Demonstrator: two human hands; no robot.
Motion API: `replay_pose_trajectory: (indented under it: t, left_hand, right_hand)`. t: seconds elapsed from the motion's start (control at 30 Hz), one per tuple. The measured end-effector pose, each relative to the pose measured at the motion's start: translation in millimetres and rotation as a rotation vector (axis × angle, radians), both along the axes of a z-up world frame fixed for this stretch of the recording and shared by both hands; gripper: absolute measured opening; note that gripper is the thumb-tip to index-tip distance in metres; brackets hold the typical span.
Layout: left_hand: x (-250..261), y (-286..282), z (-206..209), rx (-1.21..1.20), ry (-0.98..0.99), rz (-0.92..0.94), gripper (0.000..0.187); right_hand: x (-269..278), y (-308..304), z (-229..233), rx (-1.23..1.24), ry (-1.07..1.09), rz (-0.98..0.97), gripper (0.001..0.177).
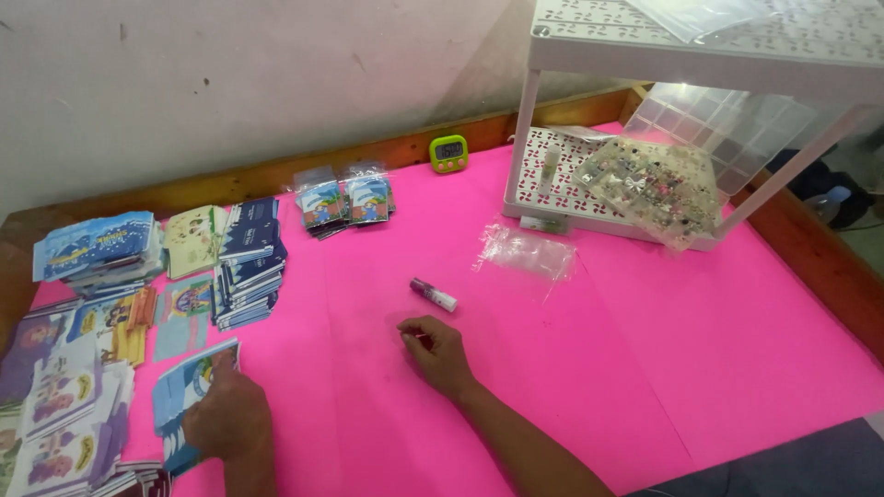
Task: Packaging individual cards into plastic sleeves and bags using an applicator tool.
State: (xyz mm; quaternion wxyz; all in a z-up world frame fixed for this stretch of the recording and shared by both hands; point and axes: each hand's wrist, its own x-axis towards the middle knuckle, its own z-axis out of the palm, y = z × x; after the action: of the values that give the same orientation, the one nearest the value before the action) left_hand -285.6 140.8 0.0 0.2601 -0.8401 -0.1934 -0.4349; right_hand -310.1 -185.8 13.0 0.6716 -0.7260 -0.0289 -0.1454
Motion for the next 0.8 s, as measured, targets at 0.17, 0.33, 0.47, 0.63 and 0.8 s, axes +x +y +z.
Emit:
replay_pose_trajectory:
  t: [0.17, 0.33, 0.47, 0.63, 0.8]
  left_hand:
    - [-8, -7, 16, -0.141, 0.092, -0.035, 0.033]
    - [-8, -8, 29, -0.042, 0.005, -0.122, 0.026]
    - [-15, -15, 42, -0.112, 0.08, -0.112, 0.023]
    - [-28, -41, 76, -0.04, -0.048, -0.403, 0.025]
    - [-36, -125, 141, -1.808, 0.219, -0.83, 0.035]
  right_hand:
    - [-1, 1, 3, 0.021, 0.033, 0.009, 0.019]
    - [-1, 1, 5, 0.049, 0.069, 0.02, 0.019]
    - [0, 1, 0, 0.039, 0.079, 0.002, 0.019]
    - [2, 2, -5, 0.021, 0.018, -0.043, 0.019]
    - [6, -10, -7, -0.122, -0.31, -0.273, 0.015]
